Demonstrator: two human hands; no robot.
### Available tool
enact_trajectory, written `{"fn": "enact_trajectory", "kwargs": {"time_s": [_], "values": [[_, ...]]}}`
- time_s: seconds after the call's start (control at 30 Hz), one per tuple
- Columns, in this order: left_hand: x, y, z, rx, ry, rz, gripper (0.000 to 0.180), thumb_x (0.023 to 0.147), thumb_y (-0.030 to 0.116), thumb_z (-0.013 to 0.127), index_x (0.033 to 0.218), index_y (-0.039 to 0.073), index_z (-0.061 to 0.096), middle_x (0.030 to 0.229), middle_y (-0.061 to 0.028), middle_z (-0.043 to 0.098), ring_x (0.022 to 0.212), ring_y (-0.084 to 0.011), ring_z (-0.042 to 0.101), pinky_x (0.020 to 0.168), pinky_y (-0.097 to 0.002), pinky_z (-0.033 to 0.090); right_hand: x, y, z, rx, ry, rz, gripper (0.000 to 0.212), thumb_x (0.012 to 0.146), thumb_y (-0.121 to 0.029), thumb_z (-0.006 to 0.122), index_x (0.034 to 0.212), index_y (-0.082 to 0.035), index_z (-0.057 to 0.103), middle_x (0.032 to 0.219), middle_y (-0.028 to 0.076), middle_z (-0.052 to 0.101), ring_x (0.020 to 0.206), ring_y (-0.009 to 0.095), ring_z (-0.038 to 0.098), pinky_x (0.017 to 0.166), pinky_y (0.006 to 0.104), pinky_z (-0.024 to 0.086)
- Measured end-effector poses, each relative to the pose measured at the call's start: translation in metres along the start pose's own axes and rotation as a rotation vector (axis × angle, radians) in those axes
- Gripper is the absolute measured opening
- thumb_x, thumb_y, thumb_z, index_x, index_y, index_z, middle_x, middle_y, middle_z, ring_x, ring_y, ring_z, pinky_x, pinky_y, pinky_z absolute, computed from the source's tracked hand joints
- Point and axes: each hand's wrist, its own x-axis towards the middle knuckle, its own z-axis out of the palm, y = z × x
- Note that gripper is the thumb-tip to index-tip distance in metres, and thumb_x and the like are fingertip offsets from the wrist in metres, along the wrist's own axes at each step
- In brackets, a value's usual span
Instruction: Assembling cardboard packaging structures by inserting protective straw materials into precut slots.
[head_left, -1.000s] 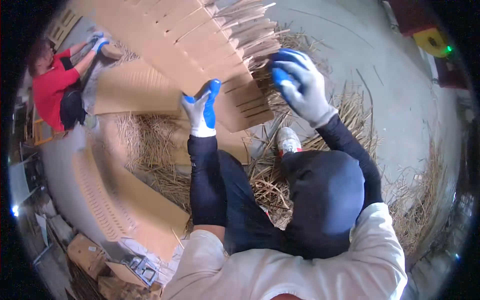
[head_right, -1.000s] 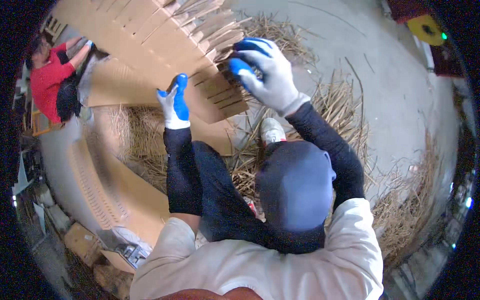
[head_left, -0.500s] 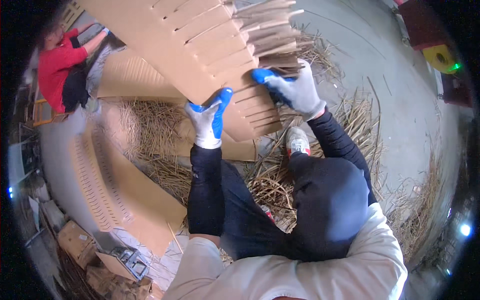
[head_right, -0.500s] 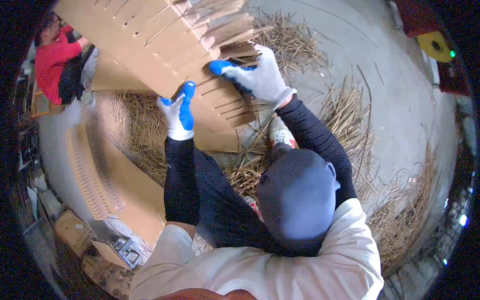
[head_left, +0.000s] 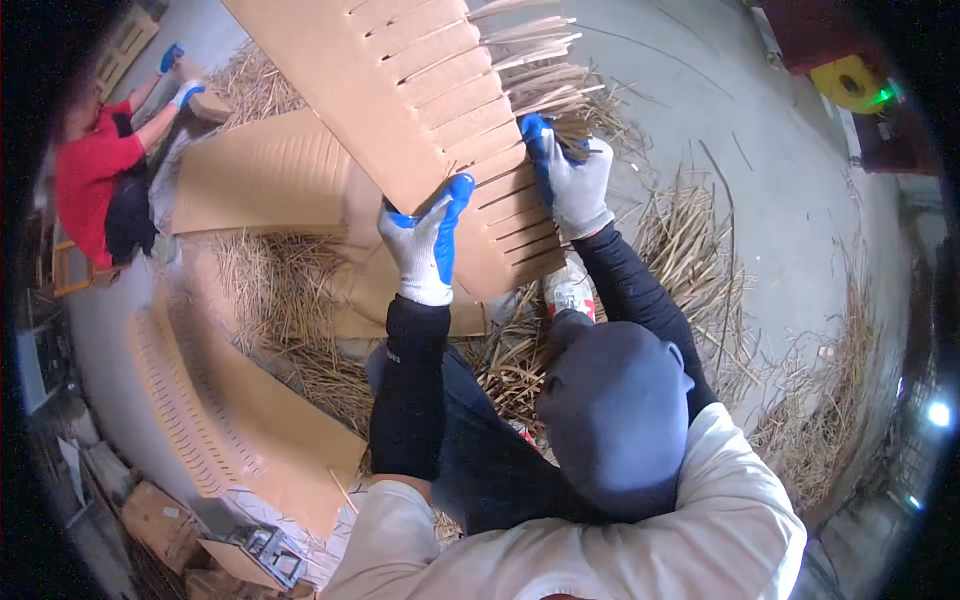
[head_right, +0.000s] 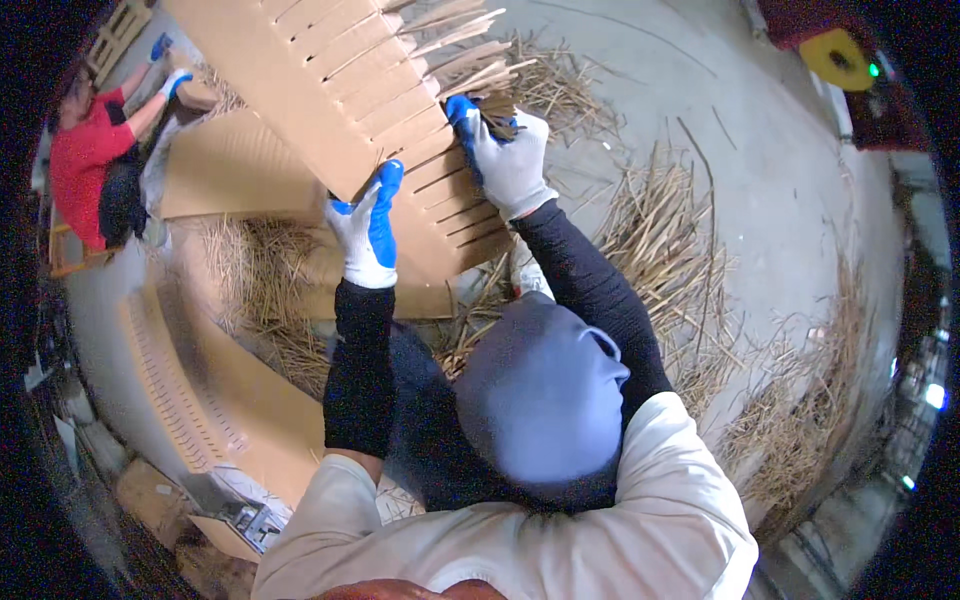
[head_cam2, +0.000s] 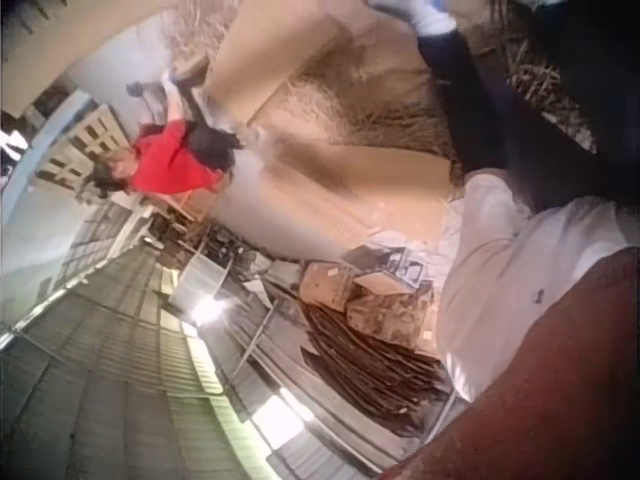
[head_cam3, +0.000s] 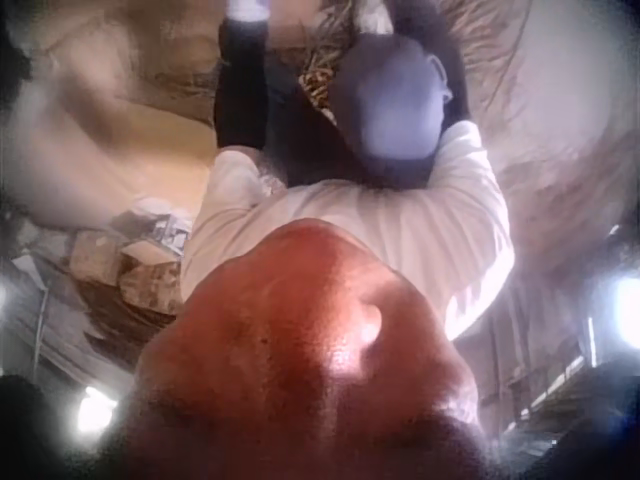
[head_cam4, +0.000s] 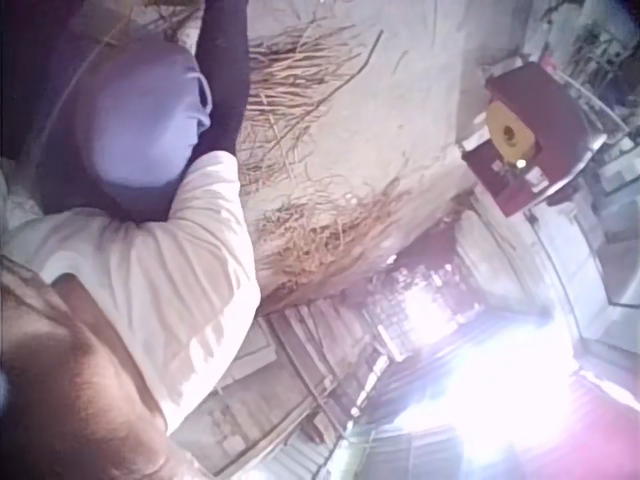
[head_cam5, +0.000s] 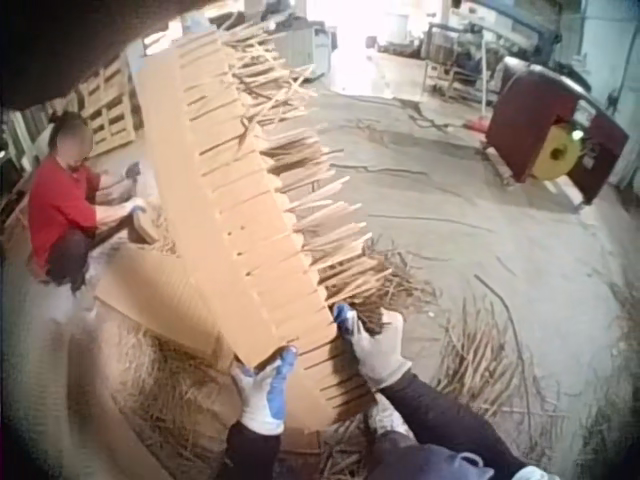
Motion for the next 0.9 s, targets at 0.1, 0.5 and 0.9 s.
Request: {"fn": "enact_trajectory", "kwargs": {"time_s": [0.1,0.5,0.9], "values": [[0.0,-0.003,0.002,-0.129,-0.063,0.028,0.048,0.079,0.002,0.069,0.122,-0.002,0.048,0.105,-0.0122,0.061,0.089,-0.0234,0.064,0.084,-0.0378,0.054,0.0,-0.009,-0.006,0.037,0.031,0.097,0.014,0.086,-0.008,0.064,0.077,0.003,0.065,0.068,0.002,0.066,0.06,0.008,0.059,0.059,0.0247,0.047],[-0.005,-0.005,0.019,0.085,0.023,-0.146,0.043,0.08,0.004,0.069,0.119,-0.001,0.052,0.108,-0.0085,0.061,0.092,-0.0156,0.061,0.084,-0.0295,0.051,0.007,-0.015,-0.031,-0.277,0.015,-0.375,0.008,0.08,-0.007,0.065,0.084,0.0,0.066,0.074,0.015,0.066,0.065,0.017,0.066,0.06,0.0279,0.05],[-0.002,-0.018,0.011,0.099,0.052,-0.162,0.036,0.081,0.009,0.069,0.112,-0.002,0.056,0.107,-0.0119,0.061,0.094,-0.0183,0.062,0.085,-0.0307,0.051,-0.007,0.019,-0.034,0.95,-0.05,0.63,0.024,0.088,-0.015,0.053,0.106,-0.001,0.062,0.078,-0.001,0.063,0.067,0.016,0.061,0.068,0.0241,0.048]]}}
